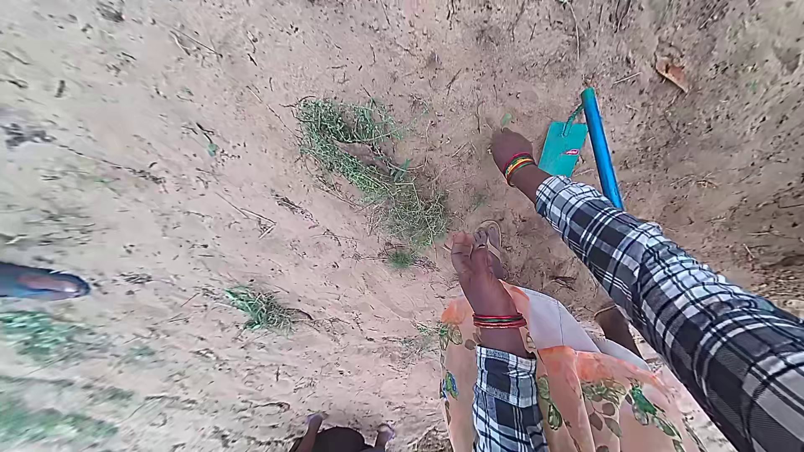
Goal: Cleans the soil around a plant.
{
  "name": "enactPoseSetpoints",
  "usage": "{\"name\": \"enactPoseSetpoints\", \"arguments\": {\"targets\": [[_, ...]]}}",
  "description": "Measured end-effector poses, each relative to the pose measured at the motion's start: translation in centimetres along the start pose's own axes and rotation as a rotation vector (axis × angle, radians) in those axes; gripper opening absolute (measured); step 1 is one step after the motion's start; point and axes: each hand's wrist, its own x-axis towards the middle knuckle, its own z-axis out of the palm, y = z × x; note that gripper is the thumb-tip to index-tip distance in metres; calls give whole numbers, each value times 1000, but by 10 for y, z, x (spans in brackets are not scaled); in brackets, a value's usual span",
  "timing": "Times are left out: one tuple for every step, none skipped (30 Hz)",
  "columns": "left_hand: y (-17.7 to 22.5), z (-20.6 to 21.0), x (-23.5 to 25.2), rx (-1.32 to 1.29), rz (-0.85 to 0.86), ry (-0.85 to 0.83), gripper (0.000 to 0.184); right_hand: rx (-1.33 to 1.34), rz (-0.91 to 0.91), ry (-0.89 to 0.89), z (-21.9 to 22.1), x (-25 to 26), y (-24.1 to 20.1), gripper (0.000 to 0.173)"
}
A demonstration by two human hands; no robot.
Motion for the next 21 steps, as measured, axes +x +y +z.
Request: {"name": "enactPoseSetpoints", "arguments": {"targets": [[-1, 1, 0, 18, -1, -18, 45, -30, 55, -16, -2, 19, -5, 48], [-2, 2, 0, 33, 1, -31, 46, -32, 97, -42, -6, 32, -8, 46], [-3, 2, 1, 42, 0, -36, 46, -20, 123, -62, -10, 38, -11, 38], [-3, 1, 2, 44, -8, -34, 45, -25, 130, -94, -11, 41, -11, 38], [-3, 1, 3, 37, -18, -27, 45, -38, 119, -121, -11, 41, -9, 40], [-1, 2, 3, 26, -31, -17, 44, -43, 91, -144, -10, 40, -4, 40], [1, 4, 3, 13, -39, -8, 44, -56, 37, -170, -8, 38, 3, 42], [4, 5, 5, -2, -39, 4, 43, -76, -45, -203, -5, 36, 9, 43], [6, 6, 6, -13, -37, 13, 42, -87, -131, -244, -1, 31, 16, 42], [7, 5, 6, -18, -34, 19, 42, -88, -204, -279, 7, 21, 23, 41], [8, 5, 6, -23, -26, 23, 42, -75, -252, -284, 15, 10, 28, 39], [9, 5, 8, -29, -16, 30, 42, -61, -273, -269, 25, -3, 30, 37], [9, 4, 8, -30, -10, 39, 41, -44, -268, -265, 36, -16, 31, 35], [8, 4, 7, -35, -9, 46, 41, -42, -263, -289, 47, -27, 33, 33], [7, 6, 5, -42, -11, 44, 41, -64, -264, -345, 56, -34, 32, 38], [7, 7, 3, -46, -18, 41, 41, -97, -259, -407, 64, -39, 30, 42], [6, 7, 2, -49, -25, 37, 40, -133, -253, -447, 78, -38, 28, 39], [5, 6, 1, -51, -30, 37, 40, -172, -249, -475, 90, -35, 26, 42], [5, 5, 1, -53, -31, 38, 39, -212, -251, -479, 99, -30, 23, 47], [5, 3, 3, -55, -25, 41, 40, -233, -235, -481, 100, -27, 17, 42], [6, -1, 5, -50, -21, 52, 40, -236, -212, -486, 99, -28, 11, 35]]}}
